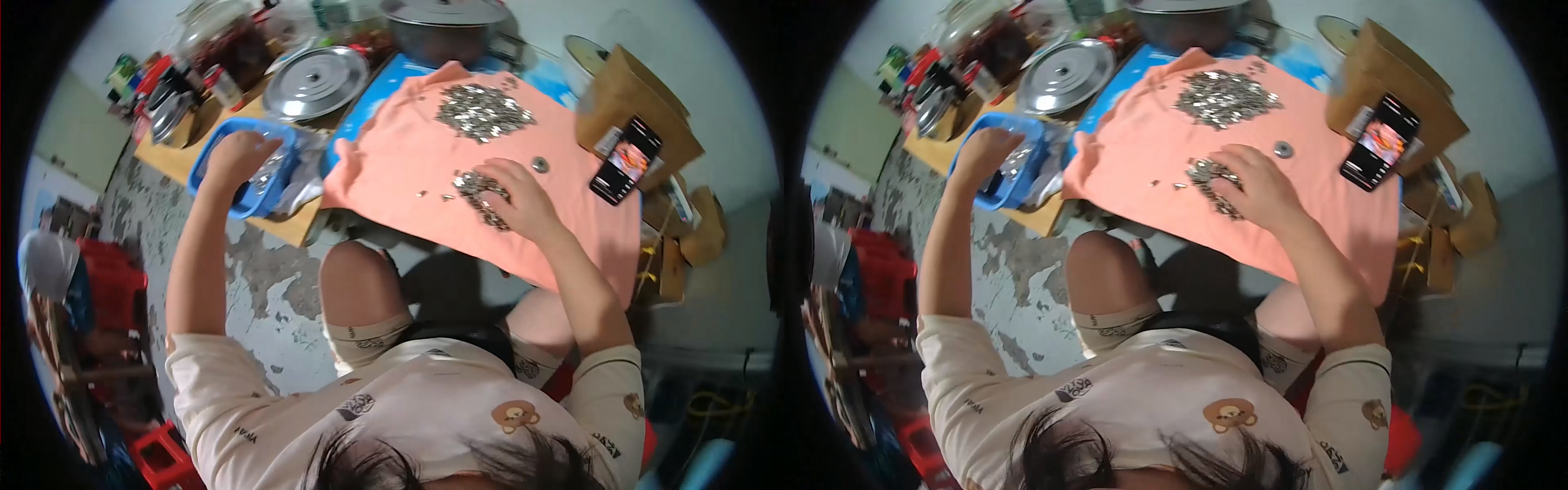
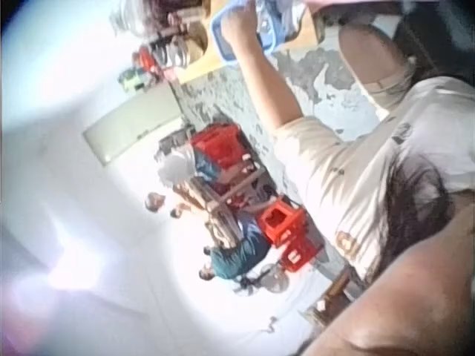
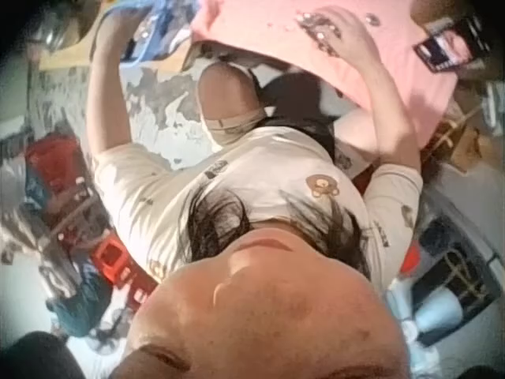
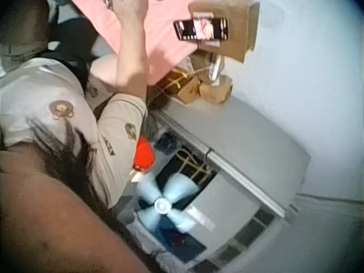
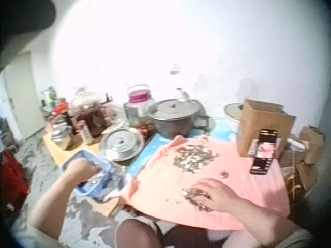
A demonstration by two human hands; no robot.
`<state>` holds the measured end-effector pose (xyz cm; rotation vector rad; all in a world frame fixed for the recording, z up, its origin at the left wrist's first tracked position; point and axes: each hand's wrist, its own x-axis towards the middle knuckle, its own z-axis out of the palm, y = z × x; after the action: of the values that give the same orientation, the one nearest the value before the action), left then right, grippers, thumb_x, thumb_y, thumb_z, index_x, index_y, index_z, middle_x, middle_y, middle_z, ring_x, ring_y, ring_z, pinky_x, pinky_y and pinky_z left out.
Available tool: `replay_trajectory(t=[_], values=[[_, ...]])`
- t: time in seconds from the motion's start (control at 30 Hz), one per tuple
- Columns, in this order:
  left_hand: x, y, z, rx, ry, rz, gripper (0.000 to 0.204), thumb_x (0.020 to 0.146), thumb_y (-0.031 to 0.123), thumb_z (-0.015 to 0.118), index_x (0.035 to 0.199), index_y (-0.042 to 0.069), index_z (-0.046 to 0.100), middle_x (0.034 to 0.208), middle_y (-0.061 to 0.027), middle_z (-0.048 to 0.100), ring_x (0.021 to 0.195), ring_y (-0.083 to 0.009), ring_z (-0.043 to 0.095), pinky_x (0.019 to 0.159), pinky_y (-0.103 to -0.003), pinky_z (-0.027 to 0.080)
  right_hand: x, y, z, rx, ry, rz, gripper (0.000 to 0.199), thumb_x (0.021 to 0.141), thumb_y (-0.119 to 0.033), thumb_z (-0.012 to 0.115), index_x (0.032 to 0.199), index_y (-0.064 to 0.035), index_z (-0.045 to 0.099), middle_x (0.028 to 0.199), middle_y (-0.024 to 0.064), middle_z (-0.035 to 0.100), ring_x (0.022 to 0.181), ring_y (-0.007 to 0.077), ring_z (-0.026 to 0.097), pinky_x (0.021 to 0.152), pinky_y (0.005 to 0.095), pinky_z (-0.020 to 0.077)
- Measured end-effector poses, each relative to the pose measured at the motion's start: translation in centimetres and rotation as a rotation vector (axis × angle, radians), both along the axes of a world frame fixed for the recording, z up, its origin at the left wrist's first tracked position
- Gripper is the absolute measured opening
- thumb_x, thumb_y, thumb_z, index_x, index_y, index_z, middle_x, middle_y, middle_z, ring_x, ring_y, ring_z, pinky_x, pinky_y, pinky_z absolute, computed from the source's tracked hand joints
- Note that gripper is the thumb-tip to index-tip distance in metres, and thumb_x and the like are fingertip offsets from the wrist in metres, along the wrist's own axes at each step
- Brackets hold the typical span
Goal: Sorting small metal hardware components into a container.
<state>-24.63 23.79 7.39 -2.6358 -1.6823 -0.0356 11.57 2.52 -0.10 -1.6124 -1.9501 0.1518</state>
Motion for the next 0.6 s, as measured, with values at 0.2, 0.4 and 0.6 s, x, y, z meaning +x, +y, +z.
replay_trajectory(t=[0.2,0.4,0.6], values=[[0.0,0.1,-1.5,0.088,0.055,0.039,0.039,0.077,0.039,0.053,0.092,0.004,0.061,0.089,-0.0138,0.061,0.085,-0.0298,0.057,0.073,-0.039,0.045,-0.2,-0.1,0.3,-0.049,-0.044,-0.007,0.037,0.077,-0.025,0.055,0.110,-0.0086,0.052,0.114,0.0103,0.047,0.107,0.0256,0.044,0.090,0.0343,0.0359],[0.3,0.0,-1.3,0.015,0.125,0.080,0.032,0.078,0.032,0.054,0.096,0.007,0.059,0.093,-0.0134,0.060,0.089,-0.0298,0.056,0.074,-0.038,0.044,0.0,-0.3,0.2,-0.047,-0.098,-0.004,0.036,0.078,-0.025,0.054,0.109,-0.0078,0.053,0.113,0.0101,0.048,0.108,0.0253,0.044,0.091,0.0349,0.0354],[4.8,-4.9,0.3,0.489,-0.501,-0.348,0.034,0.074,0.015,0.062,0.106,0.009,0.054,0.112,-0.0114,0.052,0.096,-0.0299,0.053,0.080,-0.034,0.044,0.1,-0.2,-0.1,0.005,-0.094,-0.035,0.037,0.080,-0.033,0.052,0.110,-0.0114,0.053,0.112,0.0089,0.050,0.106,0.0259,0.046,0.090,0.0353,0.0370]])
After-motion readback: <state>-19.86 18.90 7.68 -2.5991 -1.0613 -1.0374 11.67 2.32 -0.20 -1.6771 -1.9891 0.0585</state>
